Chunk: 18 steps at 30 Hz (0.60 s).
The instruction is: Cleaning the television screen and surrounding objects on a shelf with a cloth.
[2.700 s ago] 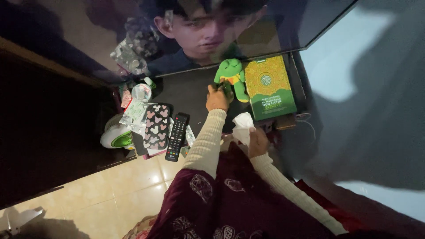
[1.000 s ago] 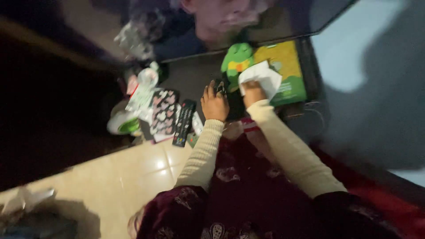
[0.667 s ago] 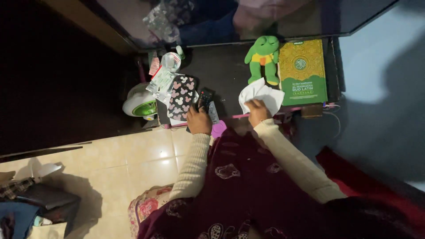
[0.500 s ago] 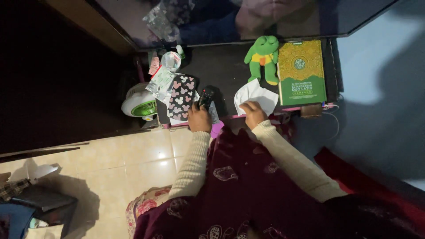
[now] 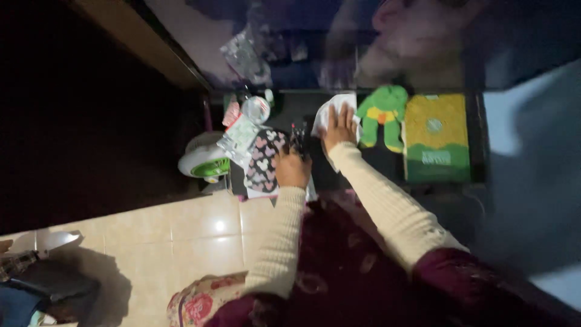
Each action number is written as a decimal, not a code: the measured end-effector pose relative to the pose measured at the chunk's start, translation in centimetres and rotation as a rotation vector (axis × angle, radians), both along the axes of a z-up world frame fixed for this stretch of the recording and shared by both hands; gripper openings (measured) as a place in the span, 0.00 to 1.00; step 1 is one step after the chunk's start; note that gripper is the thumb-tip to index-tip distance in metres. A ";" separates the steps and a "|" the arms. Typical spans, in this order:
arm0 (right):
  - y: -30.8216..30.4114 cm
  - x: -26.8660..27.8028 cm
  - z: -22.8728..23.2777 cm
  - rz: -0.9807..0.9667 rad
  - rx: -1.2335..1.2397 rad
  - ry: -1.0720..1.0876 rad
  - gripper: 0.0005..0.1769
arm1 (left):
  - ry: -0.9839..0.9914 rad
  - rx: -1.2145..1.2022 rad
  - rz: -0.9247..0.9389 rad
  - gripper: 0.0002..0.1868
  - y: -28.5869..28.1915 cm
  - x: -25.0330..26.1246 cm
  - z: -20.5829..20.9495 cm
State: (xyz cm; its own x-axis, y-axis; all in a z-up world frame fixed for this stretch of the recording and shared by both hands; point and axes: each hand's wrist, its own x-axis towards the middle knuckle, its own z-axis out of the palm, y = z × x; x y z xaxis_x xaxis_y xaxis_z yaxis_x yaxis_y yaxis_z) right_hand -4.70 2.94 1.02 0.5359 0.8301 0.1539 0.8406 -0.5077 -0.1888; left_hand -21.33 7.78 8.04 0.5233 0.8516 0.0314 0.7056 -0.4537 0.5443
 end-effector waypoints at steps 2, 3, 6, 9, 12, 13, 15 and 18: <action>5.5 1.8 3.6 -0.201 -0.160 0.244 0.36 | -0.014 -0.089 0.046 0.24 0.1 -0.1 1.5; 7.1 2.3 3.3 -0.191 -0.156 0.237 0.36 | -0.021 -0.084 0.056 0.24 0.6 -0.1 0.9; 8.8 1.6 2.9 -0.079 -0.404 0.297 0.34 | -0.013 -0.028 0.073 0.23 1.4 -1.0 0.6; 6.5 0.0 3.8 0.178 -0.304 0.280 0.36 | -0.043 -0.089 0.105 0.27 2.3 -1.4 3.0; 6.4 0.9 3.4 0.052 -0.217 0.260 0.39 | -0.048 -0.138 0.098 0.35 2.9 -1.5 3.7; 7.2 1.3 3.2 -0.073 -0.259 0.249 0.38 | 0.020 -0.183 0.099 0.34 2.9 -1.6 3.8; 10.0 1.8 3.7 -0.198 -0.295 0.237 0.38 | 0.088 -0.222 0.100 0.34 3.1 -1.6 2.9; 13.6 1.8 5.3 -0.169 -0.442 0.363 0.32 | -0.014 -0.093 0.132 0.36 3.0 -1.7 1.2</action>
